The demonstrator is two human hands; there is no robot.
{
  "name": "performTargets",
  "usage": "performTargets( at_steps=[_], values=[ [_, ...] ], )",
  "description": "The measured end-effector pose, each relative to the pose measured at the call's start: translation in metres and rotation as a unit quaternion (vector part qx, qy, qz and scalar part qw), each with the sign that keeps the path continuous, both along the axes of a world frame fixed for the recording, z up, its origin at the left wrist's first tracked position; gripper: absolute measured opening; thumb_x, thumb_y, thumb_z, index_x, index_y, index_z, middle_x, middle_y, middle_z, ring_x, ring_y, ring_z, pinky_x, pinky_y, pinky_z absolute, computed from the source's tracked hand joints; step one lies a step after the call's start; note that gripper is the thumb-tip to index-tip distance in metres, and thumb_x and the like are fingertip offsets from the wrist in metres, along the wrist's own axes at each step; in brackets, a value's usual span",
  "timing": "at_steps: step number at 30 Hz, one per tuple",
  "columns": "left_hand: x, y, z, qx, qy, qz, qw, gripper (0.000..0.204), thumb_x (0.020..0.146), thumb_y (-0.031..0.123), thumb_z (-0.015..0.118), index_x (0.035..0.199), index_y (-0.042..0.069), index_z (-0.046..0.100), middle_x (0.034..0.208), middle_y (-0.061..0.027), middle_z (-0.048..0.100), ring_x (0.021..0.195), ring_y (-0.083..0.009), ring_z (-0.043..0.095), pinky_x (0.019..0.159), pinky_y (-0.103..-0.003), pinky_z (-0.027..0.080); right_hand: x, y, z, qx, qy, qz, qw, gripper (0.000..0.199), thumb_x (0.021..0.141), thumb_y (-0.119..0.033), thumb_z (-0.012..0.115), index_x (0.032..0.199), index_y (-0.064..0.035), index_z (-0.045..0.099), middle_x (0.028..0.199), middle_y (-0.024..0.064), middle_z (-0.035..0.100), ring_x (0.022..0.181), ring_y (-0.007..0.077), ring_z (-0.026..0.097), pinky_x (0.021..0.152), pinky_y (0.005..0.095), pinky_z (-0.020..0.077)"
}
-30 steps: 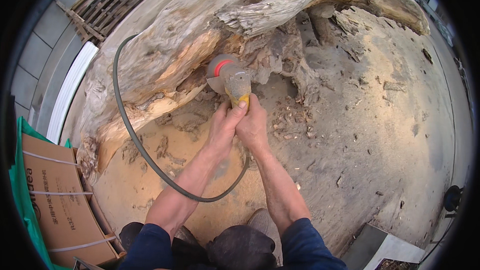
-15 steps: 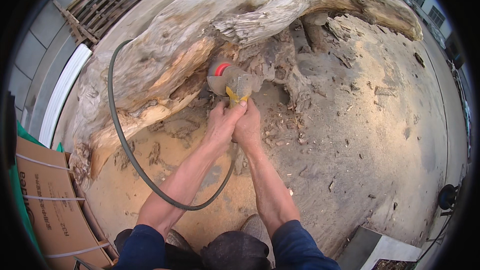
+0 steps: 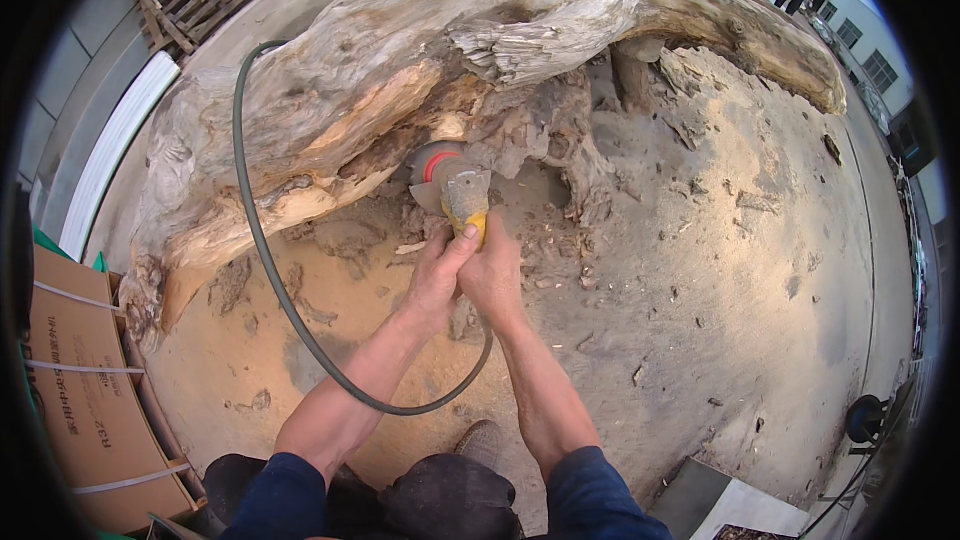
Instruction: The person uses a pneumatic angle grinder to smooth and shape the surface of a large, irregular log lying on the ground. Another person occasionally uses a long metal rod to assist with the work.
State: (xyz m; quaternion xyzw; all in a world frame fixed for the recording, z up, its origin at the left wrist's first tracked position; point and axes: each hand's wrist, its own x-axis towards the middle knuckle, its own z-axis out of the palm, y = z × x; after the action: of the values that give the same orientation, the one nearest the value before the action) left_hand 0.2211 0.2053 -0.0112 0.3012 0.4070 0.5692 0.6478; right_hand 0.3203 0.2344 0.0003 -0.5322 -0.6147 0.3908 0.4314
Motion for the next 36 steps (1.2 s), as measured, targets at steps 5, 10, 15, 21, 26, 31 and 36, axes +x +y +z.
performTargets(
  at_steps=[5,10,15,21,26,31,36],
  values=[
    [-0.009,-0.028,-0.014,-0.025,-0.065,0.001,0.998,0.063,0.101,0.040,0.065,0.146,0.000,0.044,0.135,-0.0101,0.056,0.125,-0.0201,0.055,0.103,-0.037,0.047,-0.012,-0.030,-0.007,-0.034,-0.036,0.012,0.999,0.029,0.093,-0.022,0.065,0.107,0.0030,0.060,0.092,0.0292,0.070,0.089,0.0423,0.072,0.074,0.0470,0.0531],
    [-0.019,-0.037,-0.007,-0.005,-0.146,-0.020,0.989,0.063,0.103,0.040,0.063,0.147,0.000,0.043,0.138,-0.0105,0.055,0.128,-0.0205,0.053,0.105,-0.038,0.046,-0.024,-0.041,0.009,0.011,-0.112,-0.014,0.994,0.029,0.096,-0.023,0.063,0.111,0.0023,0.060,0.092,0.0279,0.071,0.089,0.0372,0.072,0.075,0.0448,0.0533],
    [-0.014,-0.039,0.026,0.026,-0.233,-0.051,0.971,0.065,0.102,0.044,0.062,0.147,0.000,0.045,0.139,-0.0107,0.055,0.130,-0.0210,0.052,0.108,-0.038,0.043,-0.017,-0.046,0.044,0.031,-0.212,-0.042,0.976,0.030,0.098,-0.025,0.064,0.109,0.0027,0.061,0.090,0.0263,0.071,0.087,0.0318,0.073,0.074,0.0428,0.0533],
    [0.001,-0.043,0.049,0.038,-0.222,-0.083,0.971,0.063,0.102,0.048,0.061,0.143,0.001,0.050,0.134,-0.0095,0.058,0.123,-0.0198,0.056,0.101,-0.036,0.048,-0.010,-0.060,0.082,0.047,-0.289,-0.086,0.952,0.038,0.094,-0.035,0.065,0.107,0.0006,0.060,0.089,0.0314,0.069,0.091,0.0516,0.067,0.073,0.0527,0.0529],
    [0.008,-0.042,0.042,0.052,-0.207,-0.087,0.973,0.064,0.103,0.049,0.059,0.143,0.000,0.049,0.133,-0.0097,0.058,0.123,-0.0203,0.056,0.100,-0.036,0.049,-0.004,-0.059,0.086,0.048,-0.280,-0.078,0.956,0.038,0.093,-0.034,0.066,0.103,0.0015,0.059,0.088,0.0311,0.069,0.089,0.0512,0.067,0.072,0.0523,0.0530],
    [0.022,-0.028,0.025,0.044,-0.180,-0.071,0.980,0.063,0.105,0.048,0.056,0.145,0.000,0.047,0.136,-0.0109,0.055,0.124,-0.0211,0.055,0.102,-0.037,0.048,0.020,-0.036,0.056,0.078,-0.274,-0.026,0.958,0.036,0.092,-0.034,0.067,0.104,-0.0007,0.058,0.085,0.0286,0.069,0.085,0.0501,0.067,0.069,0.0527,0.0521],
    [0.041,-0.006,0.014,0.065,-0.109,-0.004,0.992,0.062,0.105,0.046,0.057,0.145,-0.001,0.047,0.136,-0.0103,0.056,0.126,-0.0190,0.053,0.106,-0.035,0.044,0.042,0.000,0.028,0.143,-0.238,0.038,0.960,0.031,0.092,-0.031,0.066,0.100,-0.0034,0.053,0.078,0.0251,0.067,0.077,0.0495,0.065,0.064,0.0538,0.0507]
  ],
)
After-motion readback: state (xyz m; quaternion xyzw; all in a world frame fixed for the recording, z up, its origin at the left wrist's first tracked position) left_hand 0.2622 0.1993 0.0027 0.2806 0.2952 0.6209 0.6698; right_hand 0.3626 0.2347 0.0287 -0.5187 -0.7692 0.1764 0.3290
